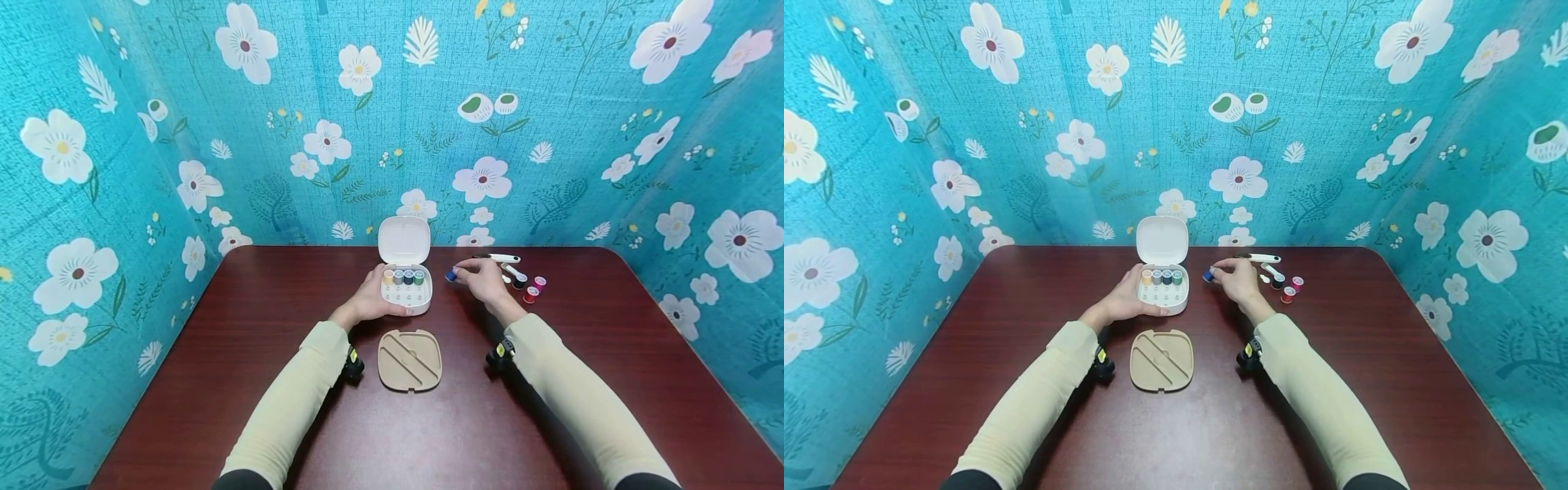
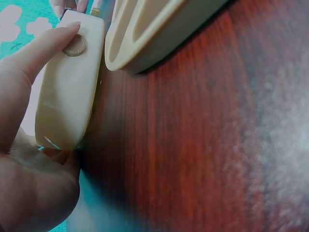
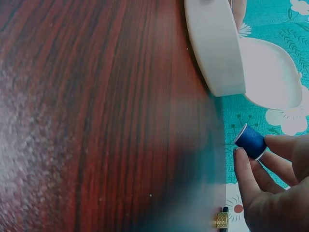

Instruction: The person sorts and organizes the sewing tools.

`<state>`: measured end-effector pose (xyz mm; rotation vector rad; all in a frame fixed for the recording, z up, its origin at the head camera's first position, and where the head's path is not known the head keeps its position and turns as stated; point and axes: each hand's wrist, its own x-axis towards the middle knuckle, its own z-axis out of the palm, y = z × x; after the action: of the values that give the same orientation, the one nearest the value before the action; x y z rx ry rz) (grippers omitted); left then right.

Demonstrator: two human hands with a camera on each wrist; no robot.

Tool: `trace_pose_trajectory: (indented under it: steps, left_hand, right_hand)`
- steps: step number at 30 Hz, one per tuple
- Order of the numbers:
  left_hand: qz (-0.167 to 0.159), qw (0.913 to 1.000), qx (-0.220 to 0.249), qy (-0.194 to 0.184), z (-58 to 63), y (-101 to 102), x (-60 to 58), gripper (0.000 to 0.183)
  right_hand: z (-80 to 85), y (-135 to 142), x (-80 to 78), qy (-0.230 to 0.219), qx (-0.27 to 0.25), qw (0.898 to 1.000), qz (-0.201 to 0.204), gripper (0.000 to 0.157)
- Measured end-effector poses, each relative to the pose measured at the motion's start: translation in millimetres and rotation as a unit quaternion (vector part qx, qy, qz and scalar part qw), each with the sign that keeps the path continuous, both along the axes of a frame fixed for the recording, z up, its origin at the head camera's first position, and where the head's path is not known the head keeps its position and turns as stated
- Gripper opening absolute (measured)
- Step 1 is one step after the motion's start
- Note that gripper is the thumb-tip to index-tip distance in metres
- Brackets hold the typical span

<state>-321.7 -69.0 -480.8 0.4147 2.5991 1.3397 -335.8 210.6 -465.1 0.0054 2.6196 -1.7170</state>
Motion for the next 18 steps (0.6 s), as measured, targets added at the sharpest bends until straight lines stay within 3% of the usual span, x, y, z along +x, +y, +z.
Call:
trace_pose_trajectory:
  steps: [18]
  left_hand:
    - [-0.002,1.0,0.005,0.002,1.3,0.8,1.2,0.115]
  right_hand:
    - [3.1,-7.7,6.9,-0.013,-0.032,0.999,0.036,0.03]
